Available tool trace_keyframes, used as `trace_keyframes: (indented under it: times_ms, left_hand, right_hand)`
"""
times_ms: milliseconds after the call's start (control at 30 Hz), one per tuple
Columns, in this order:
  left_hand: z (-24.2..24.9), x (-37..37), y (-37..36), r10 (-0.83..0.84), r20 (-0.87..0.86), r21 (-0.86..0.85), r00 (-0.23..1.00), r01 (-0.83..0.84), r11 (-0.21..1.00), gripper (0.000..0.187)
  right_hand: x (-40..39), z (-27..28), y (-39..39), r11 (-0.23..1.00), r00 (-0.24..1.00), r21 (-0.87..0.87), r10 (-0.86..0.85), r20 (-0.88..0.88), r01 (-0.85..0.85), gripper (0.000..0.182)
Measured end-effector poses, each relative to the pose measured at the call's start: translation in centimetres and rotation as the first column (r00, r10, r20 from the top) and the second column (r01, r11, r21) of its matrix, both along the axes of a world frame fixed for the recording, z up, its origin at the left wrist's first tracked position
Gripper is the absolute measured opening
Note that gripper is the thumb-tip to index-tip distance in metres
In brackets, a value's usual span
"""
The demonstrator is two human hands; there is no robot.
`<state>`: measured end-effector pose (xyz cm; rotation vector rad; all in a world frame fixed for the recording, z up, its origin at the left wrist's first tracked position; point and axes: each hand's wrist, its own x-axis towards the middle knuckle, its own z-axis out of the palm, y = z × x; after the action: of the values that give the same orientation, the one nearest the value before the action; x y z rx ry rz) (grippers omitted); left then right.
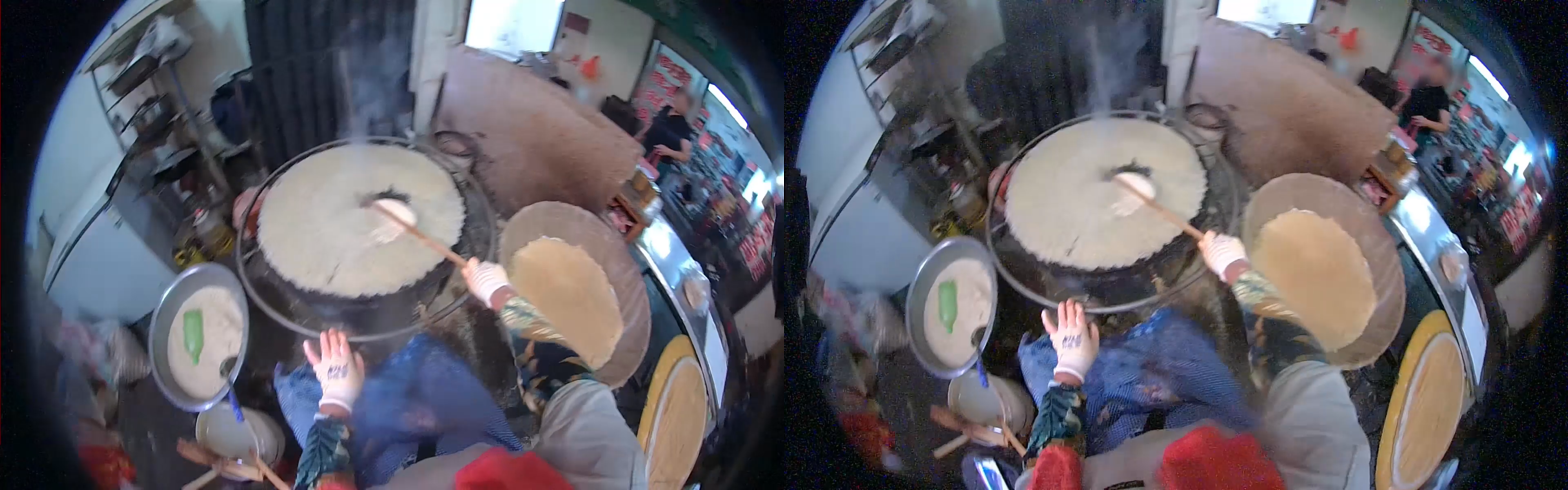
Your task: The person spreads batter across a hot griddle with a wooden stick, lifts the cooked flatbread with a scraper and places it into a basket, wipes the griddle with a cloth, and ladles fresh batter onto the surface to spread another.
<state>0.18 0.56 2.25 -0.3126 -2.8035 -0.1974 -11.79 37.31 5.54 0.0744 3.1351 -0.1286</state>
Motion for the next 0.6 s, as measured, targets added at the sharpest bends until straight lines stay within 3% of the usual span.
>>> trace_keyframes:
  times_ms: [67,133,200,267,333,400,467,533,600]
  left_hand:
    - [-0.7,-0.6,-1.4,0.009,-0.038,-0.007,0.999,-0.009,1.000,0.054]
    - [-0.8,-1.2,-2.3,0.033,-0.037,-0.019,0.999,-0.034,0.999,0.053]
    - [-0.9,-1.8,-3.3,0.054,-0.058,-0.020,0.997,-0.056,0.998,0.054]
    - [-1.2,-2.6,-4.3,0.087,-0.074,-0.053,0.993,-0.091,0.994,0.055]
    - [-1.1,-3.3,-5.5,0.113,-0.105,-0.069,0.988,-0.120,0.990,0.054]
    - [0.5,-4.0,-6.5,0.119,-0.119,-0.008,0.986,-0.120,0.993,0.047]
    - [-0.9,-5.1,-7.8,0.171,-0.092,-0.028,0.981,-0.174,0.984,0.051]
    - [-2.2,-6.7,-9.9,0.283,0.046,-0.112,0.958,-0.277,0.954,0.059]
    - [-1.5,-7.6,-11.1,0.336,0.111,-0.151,0.935,-0.318,0.936,0.060]
  right_hand:
    - [0.7,1.9,-1.7,1.000,0.997,0.006,0.024,0.079,-0.024,0.035]
    - [1.4,1.6,-1.3,0.997,0.995,0.003,0.081,0.051,-0.081,0.035]
    - [0.9,0.3,0.1,0.999,0.993,0.042,-0.019,0.114,0.015,0.035]
    - [0.5,0.2,0.7,0.997,0.998,0.064,-0.044,0.046,0.041,0.033]
    - [0.7,1.0,-0.4,0.997,0.997,-0.001,0.075,-0.029,-0.075,0.031]
    - [1.9,0.6,-1.4,0.959,0.968,0.134,0.248,0.036,-0.250,0.030]
    - [3.9,1.3,-0.6,0.995,0.984,-0.043,0.098,0.146,-0.092,0.034]
    - [3.0,0.5,1.3,0.996,0.995,-0.085,-0.024,0.093,0.032,0.037]
    - [2.6,1.8,0.8,0.997,0.999,-0.078,-0.004,0.040,0.007,0.036]
